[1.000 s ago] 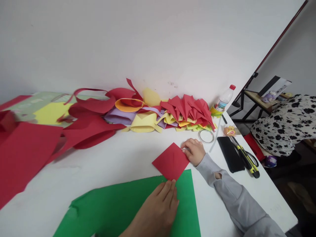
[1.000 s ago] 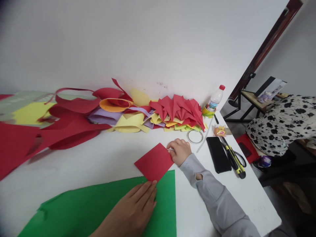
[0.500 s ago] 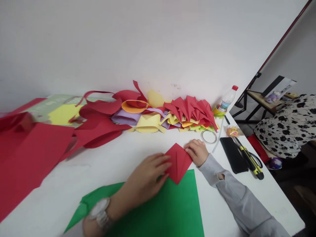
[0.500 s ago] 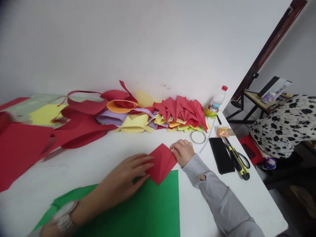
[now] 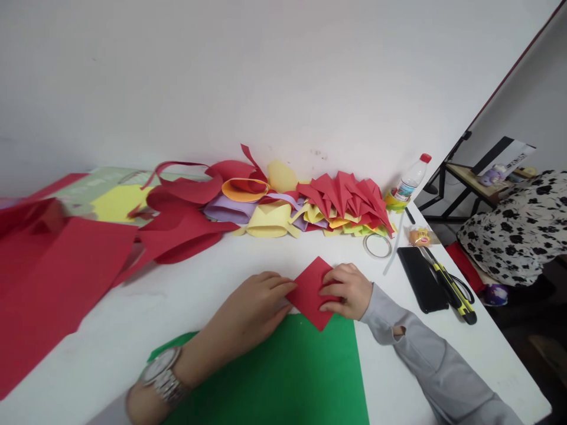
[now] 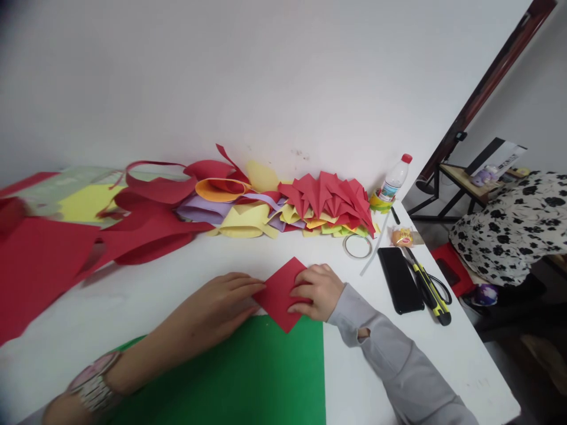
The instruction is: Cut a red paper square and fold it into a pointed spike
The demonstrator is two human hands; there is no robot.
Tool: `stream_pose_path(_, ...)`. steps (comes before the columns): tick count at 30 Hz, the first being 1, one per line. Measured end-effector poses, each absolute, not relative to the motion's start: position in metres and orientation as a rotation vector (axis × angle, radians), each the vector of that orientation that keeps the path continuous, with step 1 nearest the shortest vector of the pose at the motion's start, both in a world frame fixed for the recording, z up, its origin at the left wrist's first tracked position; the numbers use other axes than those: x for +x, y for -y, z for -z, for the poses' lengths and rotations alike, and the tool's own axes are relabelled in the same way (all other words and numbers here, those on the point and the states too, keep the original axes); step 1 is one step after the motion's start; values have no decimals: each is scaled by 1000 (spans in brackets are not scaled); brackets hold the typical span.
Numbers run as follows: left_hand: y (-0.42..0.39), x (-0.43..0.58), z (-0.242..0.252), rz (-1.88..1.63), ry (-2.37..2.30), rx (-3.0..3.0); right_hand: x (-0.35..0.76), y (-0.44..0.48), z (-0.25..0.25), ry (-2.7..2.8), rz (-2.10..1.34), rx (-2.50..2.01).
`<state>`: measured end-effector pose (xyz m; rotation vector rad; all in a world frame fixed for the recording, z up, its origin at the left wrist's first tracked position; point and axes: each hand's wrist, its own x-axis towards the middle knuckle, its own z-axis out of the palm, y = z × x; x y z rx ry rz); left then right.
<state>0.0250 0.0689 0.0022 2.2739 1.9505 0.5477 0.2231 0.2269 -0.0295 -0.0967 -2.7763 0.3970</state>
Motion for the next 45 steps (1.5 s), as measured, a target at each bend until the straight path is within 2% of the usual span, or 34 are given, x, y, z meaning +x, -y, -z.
stream_pose_path(9, -68, 29, 6, -752, -1952, 2273, 224, -227, 30, 2773, -403, -103)
stream_pose_path(18, -59, 51, 5, -629, -1979, 2720, 225, -226, 28, 2735, -432, -74)
stream_pose_path(29, -65, 36, 1, -720, -1724, 2736, 224, -225, 29, 2729, -430, -84)
stream_pose_path(38, -74, 52, -5, -148, -1694, 3173, 225, -228, 33, 2740, -404, -35)
stream_pose_path(45, -77, 60, 5, -92, -1741, 3232, 225, -229, 35, 2670, -477, 6)
